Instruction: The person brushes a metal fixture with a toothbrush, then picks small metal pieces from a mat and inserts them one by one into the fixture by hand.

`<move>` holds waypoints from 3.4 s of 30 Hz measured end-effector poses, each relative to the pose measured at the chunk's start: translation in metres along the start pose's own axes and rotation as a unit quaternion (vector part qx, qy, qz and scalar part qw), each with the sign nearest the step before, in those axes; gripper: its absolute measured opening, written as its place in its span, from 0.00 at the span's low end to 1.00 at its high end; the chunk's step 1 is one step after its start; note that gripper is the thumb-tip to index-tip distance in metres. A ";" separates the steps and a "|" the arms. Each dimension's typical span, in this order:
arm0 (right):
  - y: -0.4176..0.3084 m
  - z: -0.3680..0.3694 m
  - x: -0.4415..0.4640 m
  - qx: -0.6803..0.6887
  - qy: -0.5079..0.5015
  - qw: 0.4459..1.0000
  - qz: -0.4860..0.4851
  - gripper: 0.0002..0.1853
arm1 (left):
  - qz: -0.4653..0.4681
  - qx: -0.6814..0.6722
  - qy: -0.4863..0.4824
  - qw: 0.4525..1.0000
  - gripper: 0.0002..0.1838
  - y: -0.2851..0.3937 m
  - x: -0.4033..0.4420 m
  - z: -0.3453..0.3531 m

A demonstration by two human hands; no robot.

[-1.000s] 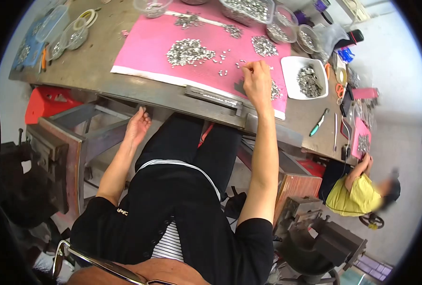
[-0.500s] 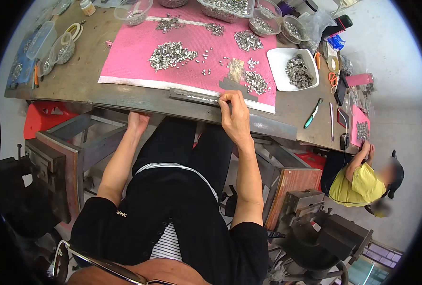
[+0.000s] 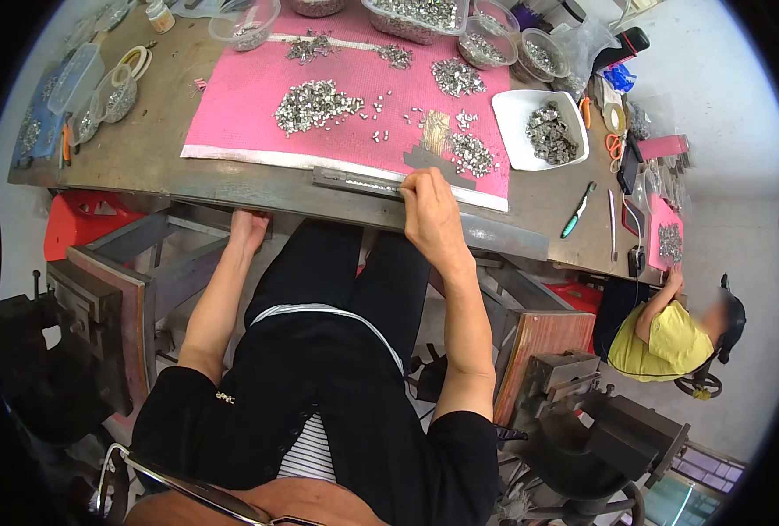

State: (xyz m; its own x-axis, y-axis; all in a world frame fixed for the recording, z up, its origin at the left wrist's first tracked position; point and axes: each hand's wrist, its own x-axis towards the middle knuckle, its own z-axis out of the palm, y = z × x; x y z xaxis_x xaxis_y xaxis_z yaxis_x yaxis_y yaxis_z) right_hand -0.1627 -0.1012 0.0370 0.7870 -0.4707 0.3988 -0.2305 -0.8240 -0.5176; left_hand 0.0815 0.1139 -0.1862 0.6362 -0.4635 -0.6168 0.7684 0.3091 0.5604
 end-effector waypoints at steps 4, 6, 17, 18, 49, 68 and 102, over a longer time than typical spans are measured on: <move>-0.008 -0.005 0.005 -0.119 -0.008 0.990 -0.078 0.08 | -0.004 -0.006 -0.014 1.000 0.16 0.004 -0.002 0.005; -0.007 -0.006 0.004 -0.140 -0.011 0.986 -0.094 0.08 | -0.003 -0.018 -0.011 1.000 0.18 0.005 0.000 0.009; 0.046 -0.017 0.033 -0.073 0.065 0.995 0.018 0.05 | 0.023 0.008 -0.081 0.996 0.24 0.009 -0.006 0.025; 0.051 -0.016 0.035 -0.077 0.068 0.995 0.016 0.05 | 0.024 0.013 -0.062 0.998 0.24 0.008 -0.005 0.025; 0.066 -0.003 0.042 -0.028 0.110 0.991 0.063 0.04 | 0.018 0.022 -0.068 0.997 0.21 -0.002 -0.002 0.004; 0.002 0.009 -0.008 0.116 0.077 0.989 0.058 0.03 | 0.048 0.020 -0.087 0.995 0.23 -0.007 -0.007 0.014; -0.007 0.007 0.000 -0.116 0.066 0.986 -0.100 0.10 | 0.024 0.006 -0.070 0.997 0.17 -0.007 -0.005 0.004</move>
State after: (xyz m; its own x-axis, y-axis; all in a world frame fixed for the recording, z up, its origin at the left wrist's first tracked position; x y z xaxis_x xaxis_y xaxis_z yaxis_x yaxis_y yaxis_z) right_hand -0.1567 -0.0930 0.0350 0.7517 -0.3150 0.5794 -0.2145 -0.9476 -0.2368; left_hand 0.0727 0.1106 -0.1853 0.6560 -0.5604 -0.5057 0.7355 0.3243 0.5948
